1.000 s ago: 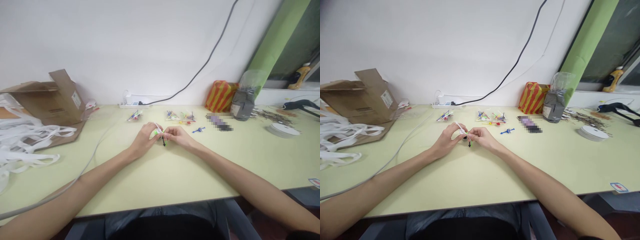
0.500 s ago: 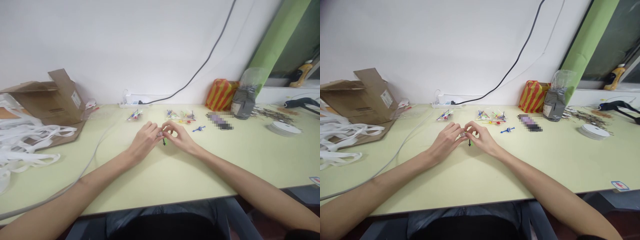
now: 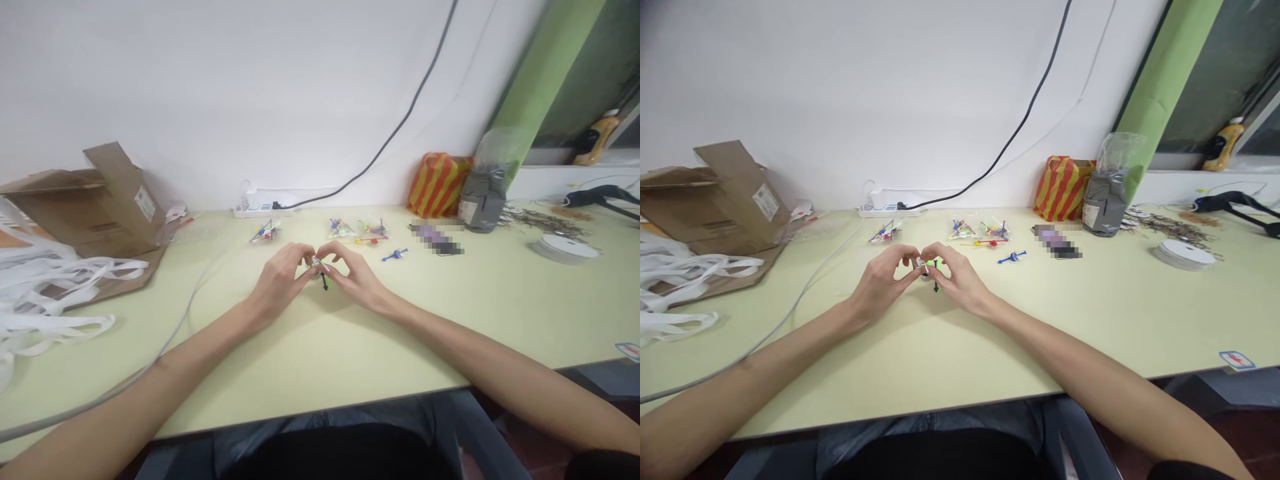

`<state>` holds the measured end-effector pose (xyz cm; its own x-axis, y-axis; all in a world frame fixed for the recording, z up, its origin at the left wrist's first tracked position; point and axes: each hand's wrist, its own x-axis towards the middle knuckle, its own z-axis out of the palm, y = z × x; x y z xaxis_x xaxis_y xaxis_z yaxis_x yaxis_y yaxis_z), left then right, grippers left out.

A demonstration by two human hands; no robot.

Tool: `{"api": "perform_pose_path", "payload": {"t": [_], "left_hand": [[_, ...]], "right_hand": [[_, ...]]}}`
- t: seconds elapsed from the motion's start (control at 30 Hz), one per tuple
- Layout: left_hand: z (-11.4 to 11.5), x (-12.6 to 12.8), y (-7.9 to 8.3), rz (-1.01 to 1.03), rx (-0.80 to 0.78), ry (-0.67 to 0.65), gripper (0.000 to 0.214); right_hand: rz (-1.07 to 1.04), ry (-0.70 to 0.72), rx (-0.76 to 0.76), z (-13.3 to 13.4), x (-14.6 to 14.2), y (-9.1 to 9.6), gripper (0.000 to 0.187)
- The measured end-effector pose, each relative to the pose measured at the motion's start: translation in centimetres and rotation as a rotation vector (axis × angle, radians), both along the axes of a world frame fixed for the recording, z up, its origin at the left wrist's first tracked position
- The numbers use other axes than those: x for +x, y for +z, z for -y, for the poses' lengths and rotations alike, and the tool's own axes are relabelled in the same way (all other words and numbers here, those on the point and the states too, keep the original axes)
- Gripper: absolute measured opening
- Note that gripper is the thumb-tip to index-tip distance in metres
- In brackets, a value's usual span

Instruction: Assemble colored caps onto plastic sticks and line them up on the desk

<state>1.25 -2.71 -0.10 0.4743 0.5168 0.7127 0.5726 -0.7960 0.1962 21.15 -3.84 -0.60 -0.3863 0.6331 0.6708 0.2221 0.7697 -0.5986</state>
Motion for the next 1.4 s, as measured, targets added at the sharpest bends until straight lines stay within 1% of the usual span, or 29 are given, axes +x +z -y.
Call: {"api": "perform_pose_path", "payload": {"t": [0.1, 0.2, 0.33, 0.4, 0.47, 0.57, 0.63, 0.67, 0.73, 0.8, 0.87, 0.93, 1.0, 1.1, 1.2, 1.27, 1.33, 1.4], "left_hand": [[0.0, 0.1, 0.1, -0.019, 0.022, -0.008, 0.012], [0.2, 0.3, 0.1, -0.021, 0.021, -0.037, 0.013], [0.4, 0.5, 0.1, -0.035, 0.012, -0.039, 0.016], [0.4, 0.5, 0.2, -0.037, -0.033, -0.051, 0.017], [0.3, 0.5, 0.3, -0.036, -0.123, -0.095, 0.018], [0.4, 0.3, 0.4, -0.044, -0.261, -0.175, 0.017], [0.4, 0.1, 0.5, -0.063, -0.294, -0.198, 0.014], [0.4, 0.0, 0.5, -0.077, -0.295, -0.201, 0.013], [0.2, -0.1, 0.5, -0.105, -0.282, -0.204, 0.013], [0.0, -0.2, 0.6, -0.123, -0.242, -0.197, 0.015], [-0.3, -0.3, 0.7, -0.124, -0.175, -0.174, 0.019], [-0.6, -0.4, 0.8, -0.128, -0.148, -0.163, 0.021], [-0.7, -0.5, 0.8, -0.113, -0.196, -0.179, 0.020], [-0.7, -0.6, 0.6, -0.085, -0.321, -0.204, 0.017], [-0.5, -0.7, 0.6, -0.115, -0.425, -0.220, 0.014], [-0.4, -0.8, 0.7, -0.175, -0.444, -0.218, 0.014], [-0.5, -0.8, 0.9, -0.271, -0.388, -0.208, 0.014], [-0.6, -0.8, 1.2, -0.367, -0.290, -0.216, 0.014]], "right_hand": [[0.018, -0.073, 0.080, 0.2, -0.2, 0.3, 0.009], [0.014, -0.071, 0.078, 0.3, -0.3, 0.6, 0.008], [0.023, -0.018, -0.072, 0.5, -0.1, 0.7, 0.013], [0.024, -0.004, -0.144, 0.5, 0.0, 0.7, 0.015], [0.013, 0.049, -0.204, 0.4, 0.1, 0.8, 0.018], [-0.022, 0.217, -0.329, 0.2, 0.3, 0.9, 0.024], [-0.072, 0.297, -0.396, 0.1, 0.5, 1.1, 0.028], [-0.096, 0.310, -0.415, 0.0, 0.6, 1.2, 0.030], [-0.125, 0.289, -0.423, -0.1, 0.9, 1.3, 0.032], [-0.118, 0.241, -0.408, -0.4, 1.2, 1.2, 0.031], [-0.110, 0.181, -0.385, -0.9, 1.6, 0.7, 0.030], [-0.112, 0.129, -0.367, -1.7, 1.8, 0.0, 0.029], [-0.107, 0.091, -0.362, -2.4, 2.0, -0.7, 0.028], [-0.094, 0.055, -0.357, -3.1, 2.3, -1.3, 0.026], [-0.095, 0.038, -0.344, -3.2, 2.4, -1.2, 0.024], [-0.092, 0.037, -0.337, -3.0, 2.5, -1.1, 0.023], [-0.083, 0.038, -0.333, -2.9, 2.4, -1.0, 0.022], [-0.072, 0.034, -0.337, -2.8, 2.4, -0.9, 0.022]]}}
